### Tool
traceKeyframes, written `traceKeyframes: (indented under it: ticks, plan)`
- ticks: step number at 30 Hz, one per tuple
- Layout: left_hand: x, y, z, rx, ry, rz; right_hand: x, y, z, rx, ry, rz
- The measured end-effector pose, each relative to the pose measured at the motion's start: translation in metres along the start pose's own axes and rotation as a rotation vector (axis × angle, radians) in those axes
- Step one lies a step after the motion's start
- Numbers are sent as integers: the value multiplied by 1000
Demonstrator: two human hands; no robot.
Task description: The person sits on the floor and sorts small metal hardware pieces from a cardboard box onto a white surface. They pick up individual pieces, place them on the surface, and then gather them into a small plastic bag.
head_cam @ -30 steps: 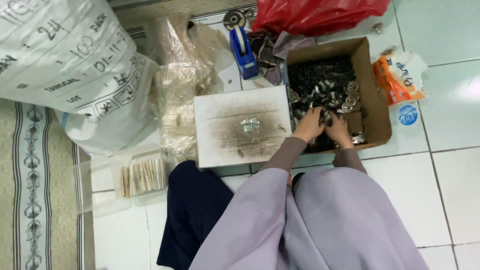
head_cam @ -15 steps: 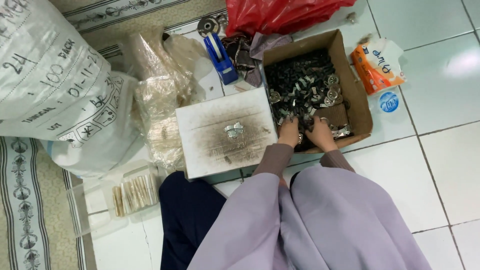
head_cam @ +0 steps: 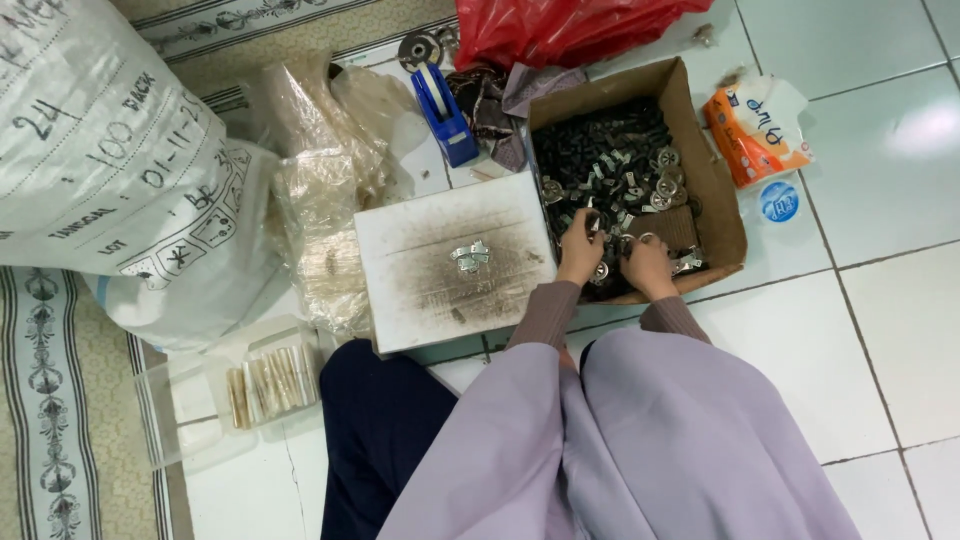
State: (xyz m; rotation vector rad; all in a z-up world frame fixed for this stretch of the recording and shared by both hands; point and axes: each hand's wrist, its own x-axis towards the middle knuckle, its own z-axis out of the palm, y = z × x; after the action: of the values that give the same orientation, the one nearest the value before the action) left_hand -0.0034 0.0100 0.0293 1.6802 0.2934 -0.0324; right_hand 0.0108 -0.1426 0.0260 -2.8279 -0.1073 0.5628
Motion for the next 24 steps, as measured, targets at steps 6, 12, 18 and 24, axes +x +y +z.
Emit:
traceKeyframes:
  ticks: [6, 12, 18, 24]
  plan:
    - [-3, 13, -3, -129, 65, -44, 13, 15, 21, -23, 52, -37]
    - [12, -14, 8, -142, 52, -102, 16, 15, 12, 534, 228, -133]
    - [-1, 8, -1, 29, 124, 2, 20, 34, 15, 1169, 215, -24]
    - [-7, 21, -5, 74, 169, 6, 5, 15, -8, 1346, 175, 63]
